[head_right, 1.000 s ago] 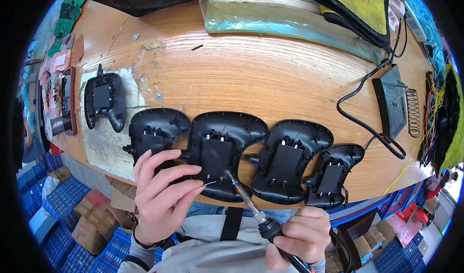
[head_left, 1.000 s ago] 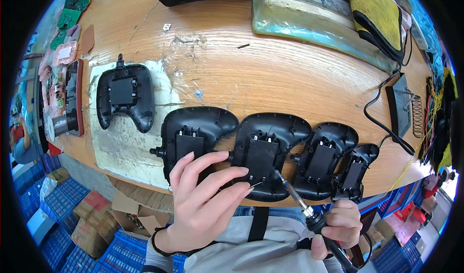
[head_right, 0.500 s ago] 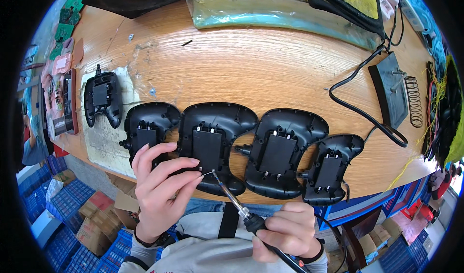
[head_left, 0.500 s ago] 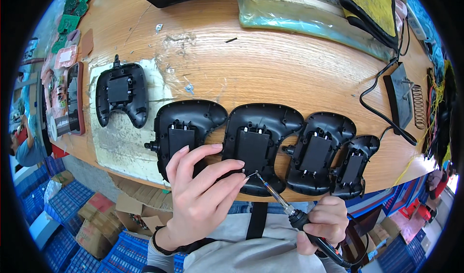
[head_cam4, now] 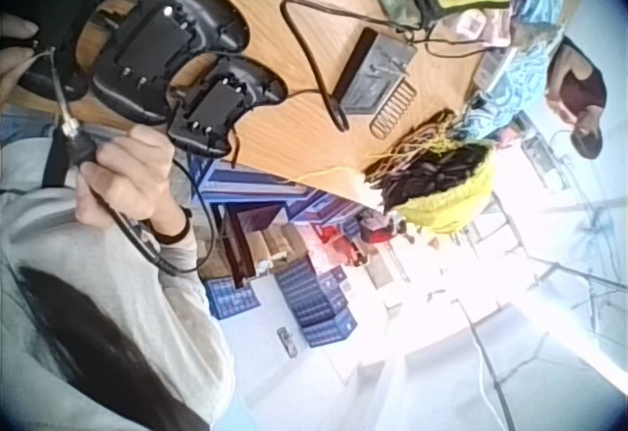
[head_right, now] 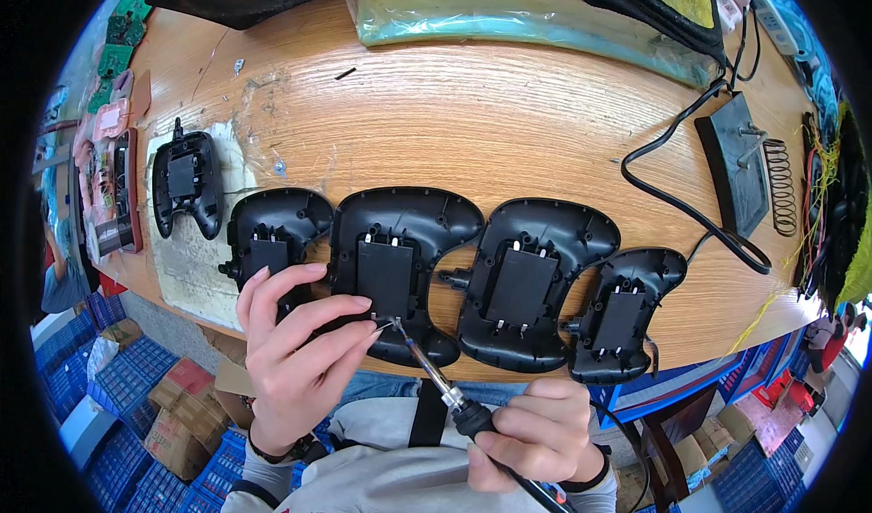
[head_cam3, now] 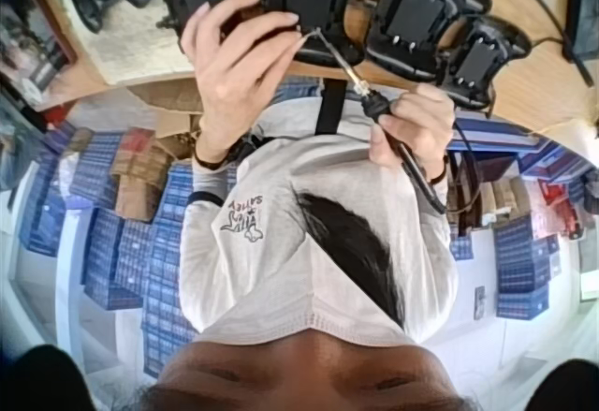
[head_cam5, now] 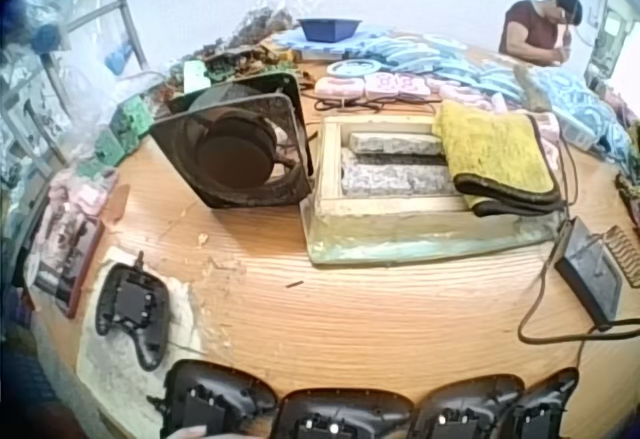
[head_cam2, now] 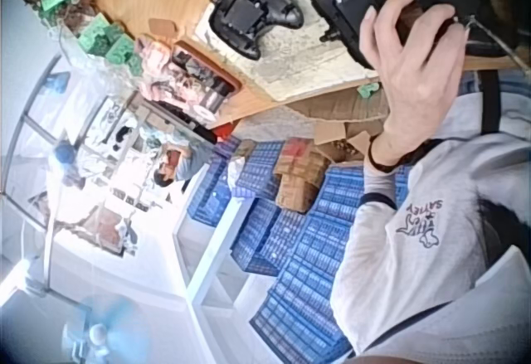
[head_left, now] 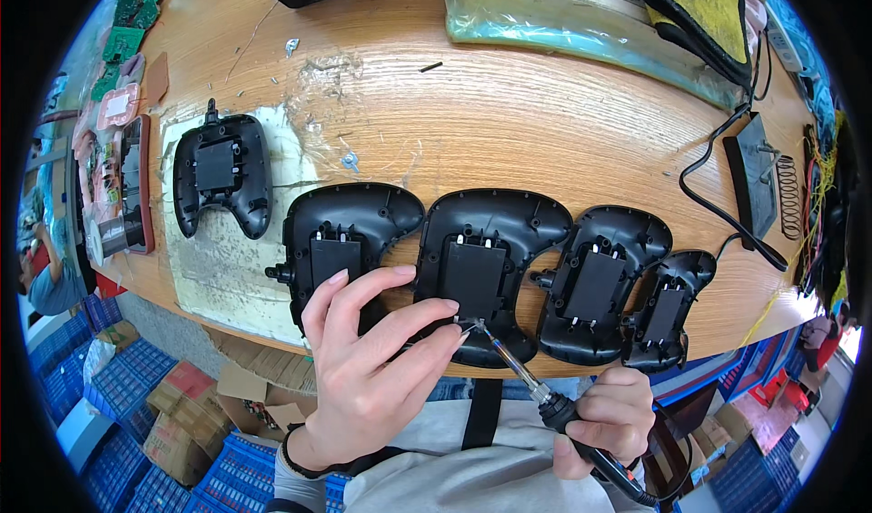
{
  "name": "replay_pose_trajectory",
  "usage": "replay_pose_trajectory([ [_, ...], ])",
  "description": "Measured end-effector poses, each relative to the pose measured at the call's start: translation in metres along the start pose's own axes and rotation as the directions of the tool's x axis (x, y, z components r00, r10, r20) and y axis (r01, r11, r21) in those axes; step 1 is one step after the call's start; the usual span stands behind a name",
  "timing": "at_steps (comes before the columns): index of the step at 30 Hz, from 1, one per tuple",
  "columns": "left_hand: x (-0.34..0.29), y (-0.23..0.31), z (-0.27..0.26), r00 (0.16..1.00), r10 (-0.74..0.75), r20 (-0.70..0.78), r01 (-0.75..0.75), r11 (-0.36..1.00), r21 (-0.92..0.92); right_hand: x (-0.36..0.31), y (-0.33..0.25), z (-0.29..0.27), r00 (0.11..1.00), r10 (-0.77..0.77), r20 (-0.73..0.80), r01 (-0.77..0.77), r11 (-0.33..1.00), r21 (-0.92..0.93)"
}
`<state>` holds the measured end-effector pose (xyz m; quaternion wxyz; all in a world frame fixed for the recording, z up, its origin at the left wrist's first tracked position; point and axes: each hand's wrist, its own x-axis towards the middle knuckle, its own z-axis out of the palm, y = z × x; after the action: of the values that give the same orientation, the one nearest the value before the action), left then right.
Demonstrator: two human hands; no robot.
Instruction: Soldering wires to circuit boards and assembling them into controller housings.
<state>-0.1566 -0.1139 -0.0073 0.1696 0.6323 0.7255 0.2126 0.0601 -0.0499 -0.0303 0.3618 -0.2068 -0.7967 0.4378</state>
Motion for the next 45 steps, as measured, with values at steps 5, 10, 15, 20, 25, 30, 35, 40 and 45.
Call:
replay_pose_trajectory([
  [5, 0.001, 0.001, 0.002, 1.0, 0.028, -0.008, -0.027, 0.999, 0.029, 0.001, -0.001, -0.001, 1.0, -0.006, 0.009, 0.007, 1.0, -0.026],
  [10, 0.001, 0.002, 0.001, 0.999, 0.038, -0.017, -0.037, 0.997, 0.061, 0.002, -0.002, 0.0, 1.0, -0.013, 0.02, 0.014, 0.999, -0.039],
  [15, -0.004, 0.006, -0.018, 0.989, -0.094, -0.116, 0.093, 0.996, -0.016, -0.001, -0.005, -0.015, 0.996, -0.048, 0.071, 0.049, 0.999, -0.012],
  [20, -0.009, 0.004, -0.029, 0.922, -0.367, -0.123, 0.323, 0.904, -0.282, -0.024, -0.006, -0.025, 0.969, 0.031, -0.247, -0.057, 0.993, -0.101],
  [25, 0.015, 0.023, -0.022, 0.993, -0.11, -0.035, 0.086, 0.908, -0.409, -0.022, -0.005, -0.024, 0.816, 0.04, -0.577, -0.132, 0.984, -0.119],
  [30, 0.038, 0.049, -0.003, 0.958, -0.262, 0.112, 0.283, 0.822, -0.494, -0.024, 0.003, -0.048, 0.904, 0.109, -0.413, -0.138, 0.989, -0.042],
  [35, 0.061, 0.045, 0.01, 0.999, -0.044, -0.007, 0.041, 0.977, -0.209, -0.003, 0.013, -0.055, 0.953, 0.031, -0.301, -0.05, 0.997, -0.055],
  [40, 0.071, 0.042, 0.028, 0.997, 0.059, -0.049, -0.063, 0.996, -0.067, 0.005, 0.023, -0.049, 0.921, 0.014, -0.389, -0.025, 0.999, -0.024],
  [45, 0.072, 0.041, 0.027, 0.997, 0.071, -0.026, -0.071, 0.997, 0.007, 0.01, 0.029, -0.046, 0.92, 0.023, -0.391, -0.03, 1.0, -0.01],
])
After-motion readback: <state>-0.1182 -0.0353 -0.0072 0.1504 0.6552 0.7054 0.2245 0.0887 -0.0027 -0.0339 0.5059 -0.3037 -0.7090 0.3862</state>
